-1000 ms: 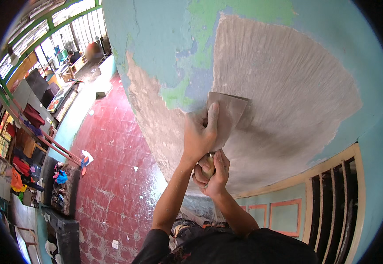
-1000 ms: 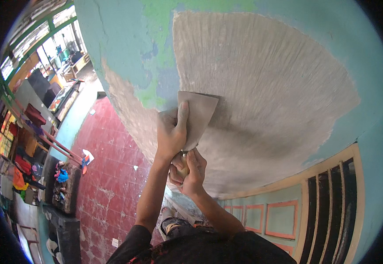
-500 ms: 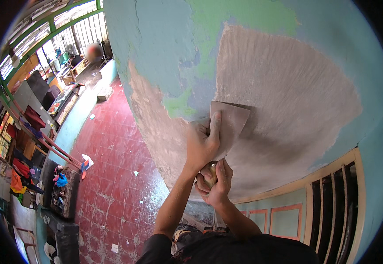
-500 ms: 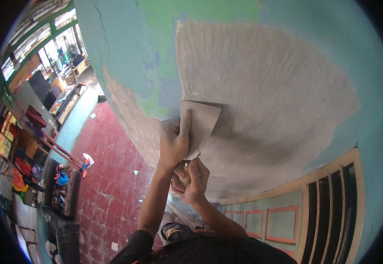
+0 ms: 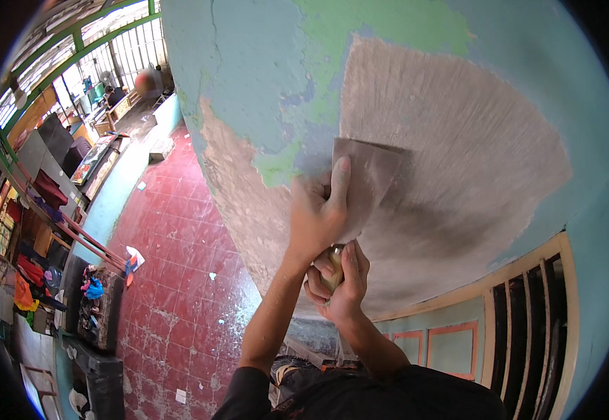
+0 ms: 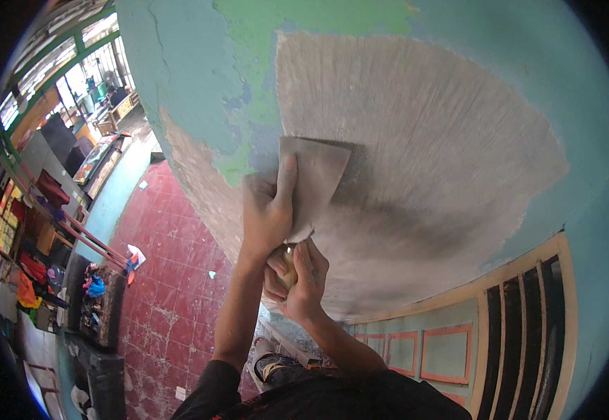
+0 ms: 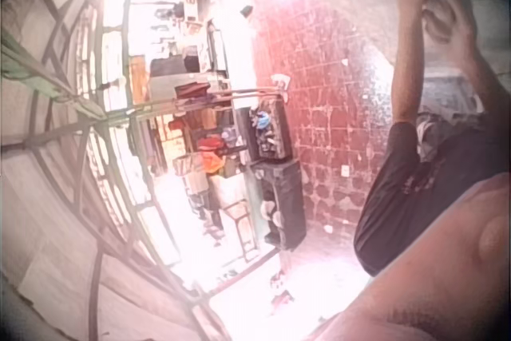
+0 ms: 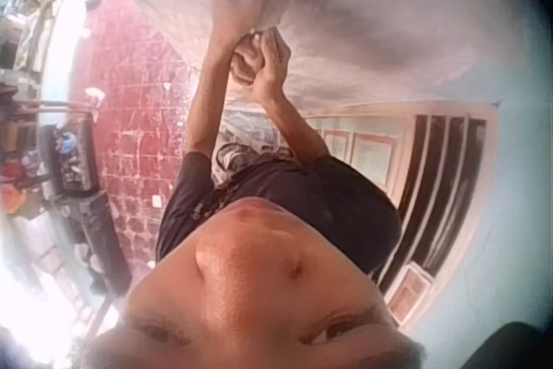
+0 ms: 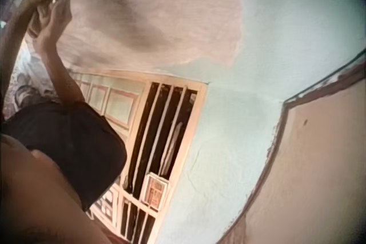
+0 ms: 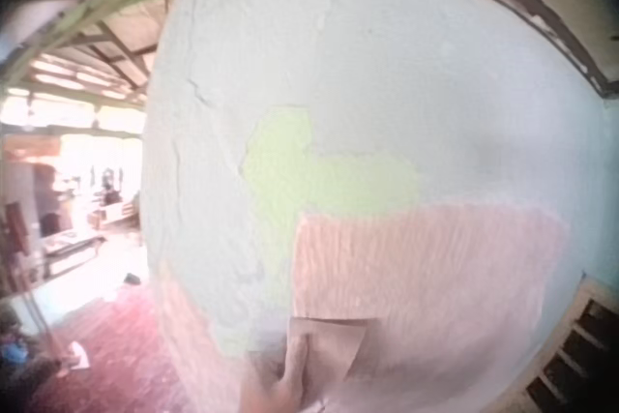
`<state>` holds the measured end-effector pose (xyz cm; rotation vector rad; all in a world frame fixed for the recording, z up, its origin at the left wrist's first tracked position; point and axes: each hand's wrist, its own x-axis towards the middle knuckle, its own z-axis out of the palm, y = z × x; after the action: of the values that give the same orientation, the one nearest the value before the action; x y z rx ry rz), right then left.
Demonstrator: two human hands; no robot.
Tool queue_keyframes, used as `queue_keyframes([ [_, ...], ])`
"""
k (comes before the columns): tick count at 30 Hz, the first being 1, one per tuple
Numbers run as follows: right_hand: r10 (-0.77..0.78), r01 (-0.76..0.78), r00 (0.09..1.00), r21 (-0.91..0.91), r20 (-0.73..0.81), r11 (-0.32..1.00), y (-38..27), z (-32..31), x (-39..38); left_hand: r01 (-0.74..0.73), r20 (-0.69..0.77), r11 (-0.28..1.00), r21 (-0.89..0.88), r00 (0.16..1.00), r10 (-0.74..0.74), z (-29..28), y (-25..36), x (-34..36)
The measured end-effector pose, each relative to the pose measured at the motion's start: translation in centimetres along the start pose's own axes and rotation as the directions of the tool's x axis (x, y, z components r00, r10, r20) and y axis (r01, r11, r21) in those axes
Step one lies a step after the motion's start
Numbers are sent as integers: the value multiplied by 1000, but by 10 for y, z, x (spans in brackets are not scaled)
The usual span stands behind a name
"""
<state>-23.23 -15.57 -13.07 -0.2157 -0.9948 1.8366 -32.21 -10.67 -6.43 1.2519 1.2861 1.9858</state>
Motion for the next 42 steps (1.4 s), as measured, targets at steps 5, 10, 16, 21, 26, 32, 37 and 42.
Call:
queue_keyframes([
  [5,25,-26,999,-27,-24,999,-6,5,-2,-68,-19,998,-15,997,68,5,-15,2],
  [10,20,-20,1000,22,-11,1000,-7,0,5,-9,20,1000,18,1000,9,4,5,2],
  [16,39,-39,999,27,-2,999,-17,5,2,-59,18,998,-21,998,60,6,0,7],
  [21,98,-100,991,-15,-92,995,-15,1,-10,-28,-38,999,17,999,28,10,-9,-5],
  [26,38,-38,999,20,7,999,-15,-2,6,-42,-22,999,0,999,42,9,-1,6],
  [32,88,-90,995,-23,-53,996,-14,-7,-9,-8,-62,1000,18,998,9,10,-21,-9],
  [37,50,-49,999,32,-5,998,-6,-8,-3,30,-17,999,-31,999,-31,5,-6,-3],
  [42,107,-108,993,-21,-52,994,-1,-19,-17,28,-55,998,50,998,-25,8,-27,-15],
])
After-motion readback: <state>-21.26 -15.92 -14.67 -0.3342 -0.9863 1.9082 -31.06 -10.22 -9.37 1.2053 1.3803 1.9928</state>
